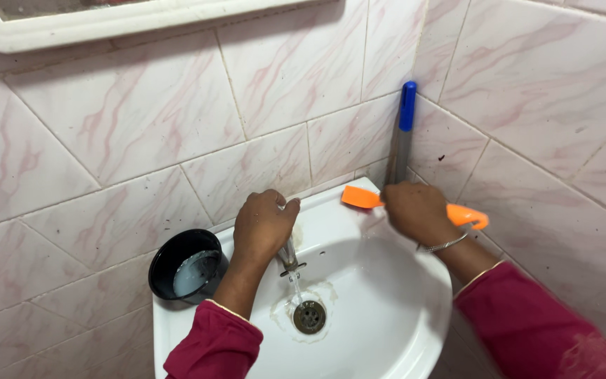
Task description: The person cleans a bathroom sink using an orange brush and water. The person scrubs the basin, the area around the faucet, and the drain with the brush, while occasionally rinsing their hands and the sink under the running tap.
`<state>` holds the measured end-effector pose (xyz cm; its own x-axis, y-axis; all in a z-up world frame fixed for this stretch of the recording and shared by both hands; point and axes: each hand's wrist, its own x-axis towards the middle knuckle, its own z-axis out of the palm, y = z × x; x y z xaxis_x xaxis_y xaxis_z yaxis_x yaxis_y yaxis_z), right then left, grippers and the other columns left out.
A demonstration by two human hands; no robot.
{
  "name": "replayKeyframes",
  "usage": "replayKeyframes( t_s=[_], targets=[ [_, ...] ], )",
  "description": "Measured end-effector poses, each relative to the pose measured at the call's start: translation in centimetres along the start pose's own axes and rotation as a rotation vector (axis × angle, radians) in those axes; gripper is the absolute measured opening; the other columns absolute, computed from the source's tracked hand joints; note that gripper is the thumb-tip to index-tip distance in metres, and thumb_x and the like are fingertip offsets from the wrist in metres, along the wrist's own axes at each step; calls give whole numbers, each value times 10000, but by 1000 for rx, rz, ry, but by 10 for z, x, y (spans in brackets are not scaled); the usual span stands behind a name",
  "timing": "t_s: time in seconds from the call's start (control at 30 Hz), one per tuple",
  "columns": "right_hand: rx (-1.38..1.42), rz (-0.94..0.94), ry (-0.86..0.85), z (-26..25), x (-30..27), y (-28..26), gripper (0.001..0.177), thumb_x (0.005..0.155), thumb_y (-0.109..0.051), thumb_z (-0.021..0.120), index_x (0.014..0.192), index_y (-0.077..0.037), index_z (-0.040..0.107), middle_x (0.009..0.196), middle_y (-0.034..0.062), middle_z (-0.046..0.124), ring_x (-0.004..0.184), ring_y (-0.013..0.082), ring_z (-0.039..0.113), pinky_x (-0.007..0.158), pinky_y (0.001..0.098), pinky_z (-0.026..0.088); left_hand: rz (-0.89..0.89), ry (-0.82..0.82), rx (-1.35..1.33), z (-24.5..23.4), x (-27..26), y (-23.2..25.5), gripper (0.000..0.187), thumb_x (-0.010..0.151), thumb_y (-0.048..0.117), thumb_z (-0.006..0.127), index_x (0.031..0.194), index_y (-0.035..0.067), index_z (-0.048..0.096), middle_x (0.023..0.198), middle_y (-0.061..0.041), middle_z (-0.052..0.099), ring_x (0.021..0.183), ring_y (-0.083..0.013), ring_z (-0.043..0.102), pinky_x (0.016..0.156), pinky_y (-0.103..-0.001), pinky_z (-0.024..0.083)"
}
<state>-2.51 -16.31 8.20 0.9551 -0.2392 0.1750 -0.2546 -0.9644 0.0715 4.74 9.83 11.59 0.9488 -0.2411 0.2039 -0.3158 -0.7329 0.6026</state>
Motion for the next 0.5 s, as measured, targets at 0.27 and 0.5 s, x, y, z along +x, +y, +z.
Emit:
replayKeyframes(
  t_s=[0.27,0.5],
  targets=[
    [127,162,-225,-26,-5,6,249,908,-200,648,1103,-262,790,1105,34,760,1042,278,716,845,436,562,-110,30,-279,17,-22,-16,360,894,395,682,911,45,762,873,-178,741,800,-310,670,761,-418,518],
    [259,162,-267,-28,-35,8,247,929,-312,638,1129,-272,779,1146,21,749,1072,269,710,889,432,561,-656,-279,-1233,68,-78,-74,292,962,318,541,903,60,665,792,-72,699,632,-164,552,587,-309,407]
  ],
)
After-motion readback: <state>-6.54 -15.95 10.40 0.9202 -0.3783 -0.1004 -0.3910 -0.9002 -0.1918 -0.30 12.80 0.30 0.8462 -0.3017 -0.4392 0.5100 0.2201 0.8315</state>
